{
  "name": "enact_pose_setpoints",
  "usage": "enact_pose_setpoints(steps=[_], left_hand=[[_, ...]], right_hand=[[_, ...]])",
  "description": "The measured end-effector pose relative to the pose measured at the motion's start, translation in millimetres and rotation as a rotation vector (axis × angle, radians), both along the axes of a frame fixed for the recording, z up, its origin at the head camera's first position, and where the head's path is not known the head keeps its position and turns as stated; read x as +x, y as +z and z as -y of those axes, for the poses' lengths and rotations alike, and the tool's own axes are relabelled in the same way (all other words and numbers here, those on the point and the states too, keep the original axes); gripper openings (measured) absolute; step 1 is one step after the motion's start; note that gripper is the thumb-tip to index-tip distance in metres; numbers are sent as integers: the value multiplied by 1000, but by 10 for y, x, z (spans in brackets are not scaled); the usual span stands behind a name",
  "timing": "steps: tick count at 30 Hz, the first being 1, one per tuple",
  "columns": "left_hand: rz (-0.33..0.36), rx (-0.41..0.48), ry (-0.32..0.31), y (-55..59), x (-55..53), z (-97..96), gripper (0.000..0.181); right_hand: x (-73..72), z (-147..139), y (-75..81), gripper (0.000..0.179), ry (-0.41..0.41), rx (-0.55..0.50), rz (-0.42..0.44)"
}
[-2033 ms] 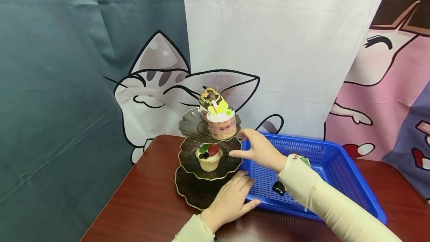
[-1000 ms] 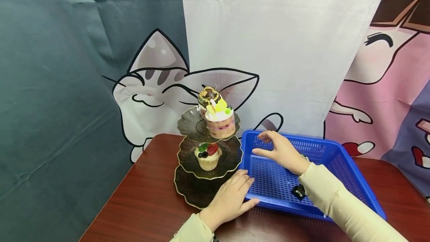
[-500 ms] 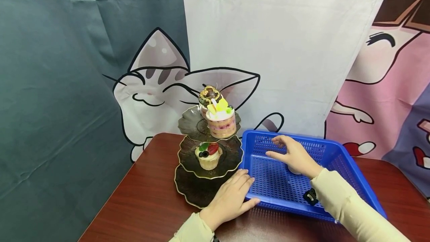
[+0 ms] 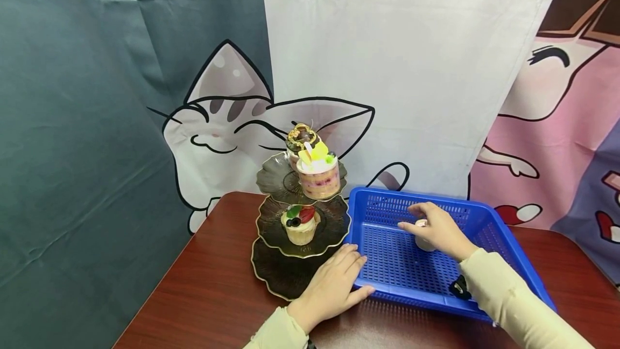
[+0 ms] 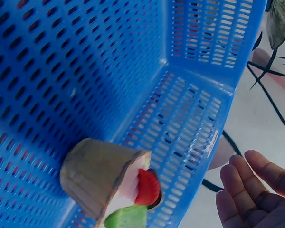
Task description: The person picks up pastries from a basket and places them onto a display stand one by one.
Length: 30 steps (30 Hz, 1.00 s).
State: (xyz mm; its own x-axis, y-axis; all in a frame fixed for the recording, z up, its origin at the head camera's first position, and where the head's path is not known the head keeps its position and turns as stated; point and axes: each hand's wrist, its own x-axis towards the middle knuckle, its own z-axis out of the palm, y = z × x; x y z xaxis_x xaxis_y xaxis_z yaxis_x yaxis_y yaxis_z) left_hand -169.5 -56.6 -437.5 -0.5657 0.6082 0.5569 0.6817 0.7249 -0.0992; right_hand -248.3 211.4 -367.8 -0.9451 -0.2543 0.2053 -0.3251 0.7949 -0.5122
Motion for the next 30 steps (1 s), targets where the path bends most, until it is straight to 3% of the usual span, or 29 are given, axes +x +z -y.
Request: enact_pose_setpoints(steps=[19,30], left_hand=[[1,5,-4,-14,-9,-7,54],[-4,10,-6,-19,-14,-2,54]], right_hand=[[-89,-280,-155,51,-21,37,-59],[-144,-387,-235,57,-6,96,-62]])
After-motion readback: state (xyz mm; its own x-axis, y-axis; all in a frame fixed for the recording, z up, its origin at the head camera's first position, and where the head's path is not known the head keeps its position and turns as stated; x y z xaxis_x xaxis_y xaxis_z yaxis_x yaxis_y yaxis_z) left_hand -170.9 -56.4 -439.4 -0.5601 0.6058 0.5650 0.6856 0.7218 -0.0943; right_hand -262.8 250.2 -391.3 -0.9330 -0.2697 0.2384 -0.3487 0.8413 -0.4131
